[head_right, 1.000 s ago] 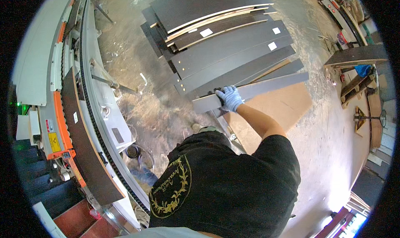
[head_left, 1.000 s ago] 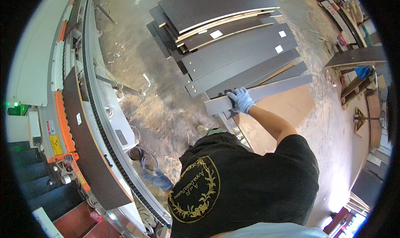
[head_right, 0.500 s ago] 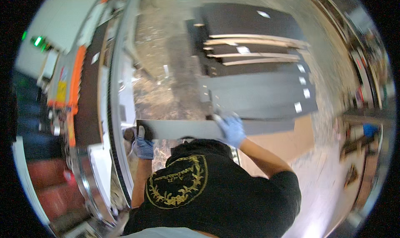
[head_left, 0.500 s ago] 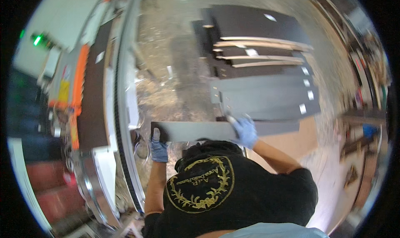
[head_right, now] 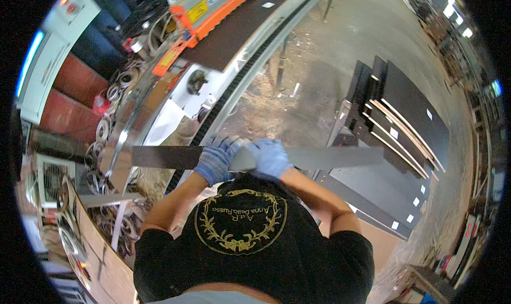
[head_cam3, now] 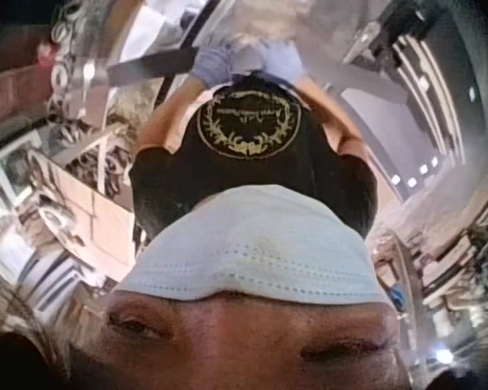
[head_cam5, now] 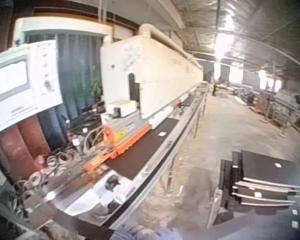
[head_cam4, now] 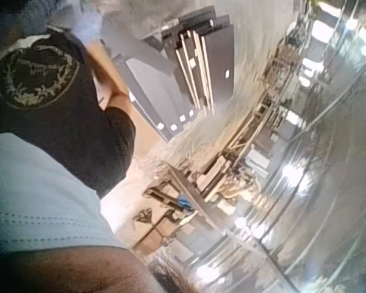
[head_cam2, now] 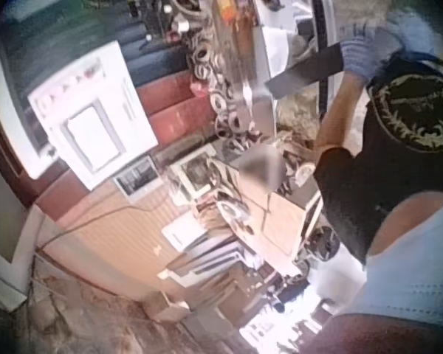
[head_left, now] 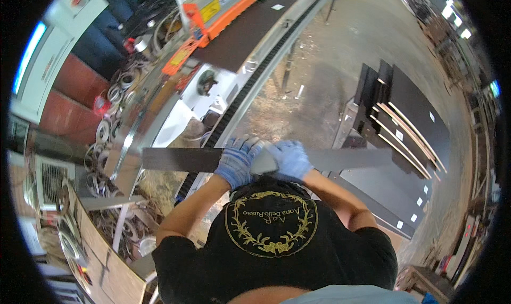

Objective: The person repeatedly picks up dark rectangular panels from a stack, places them onto a conveyor belt, and then stacks them onto a growing pile. The person wears gloves and handles the panels one at a time throughout the clip.

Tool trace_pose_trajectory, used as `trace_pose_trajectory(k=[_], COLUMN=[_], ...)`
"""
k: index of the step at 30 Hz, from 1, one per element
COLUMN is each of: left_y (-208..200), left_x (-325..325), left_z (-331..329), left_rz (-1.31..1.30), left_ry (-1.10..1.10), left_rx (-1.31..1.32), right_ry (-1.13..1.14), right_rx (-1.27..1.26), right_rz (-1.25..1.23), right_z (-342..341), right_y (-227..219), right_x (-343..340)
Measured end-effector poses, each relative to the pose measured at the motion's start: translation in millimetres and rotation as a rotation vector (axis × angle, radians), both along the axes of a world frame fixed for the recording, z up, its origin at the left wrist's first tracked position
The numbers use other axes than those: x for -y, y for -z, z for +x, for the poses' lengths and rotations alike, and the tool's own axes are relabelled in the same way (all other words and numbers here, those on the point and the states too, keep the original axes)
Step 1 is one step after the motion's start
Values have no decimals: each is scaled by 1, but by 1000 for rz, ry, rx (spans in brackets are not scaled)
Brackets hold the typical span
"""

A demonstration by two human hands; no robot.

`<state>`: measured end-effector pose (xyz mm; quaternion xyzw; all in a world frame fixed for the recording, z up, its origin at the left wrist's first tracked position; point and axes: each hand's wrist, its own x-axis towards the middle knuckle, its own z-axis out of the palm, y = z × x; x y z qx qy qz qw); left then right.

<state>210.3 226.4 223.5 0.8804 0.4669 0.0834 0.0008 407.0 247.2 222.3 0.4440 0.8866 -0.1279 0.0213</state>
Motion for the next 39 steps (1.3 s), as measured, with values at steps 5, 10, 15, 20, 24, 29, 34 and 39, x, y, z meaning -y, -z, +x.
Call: trace_pose_trajectory(k=[5,10,15,20,24,29,34,39], left_y=[-29,-19,16,37,49,53,46,44], left_x=[38,109,164,153,122,65,49,46], left_z=[-100,-230,-331,-380,-407,-402,-390,-388], left_rz=[11,26,51,14,-46,199,199,106], left_ry=[-276,-617,-868,-1024,-1042,-911,-935,-974], left_rx=[110,114,78,157,78,-218,-181,-169], right_ry=[-314,-363,-166,-41,38,138,243,332], right_rx=[-160,-732,-647,-530,-456,-443,-431,-433], right_rz=[153,291,91,40,23,36,3,-82], right_z=[-118,-160,-154,-143,-142,-139,-131,-129], right_y=[-16,1,26,61,61,68,81,91], right_x=[-3,13,26,36,43,51,61,67])
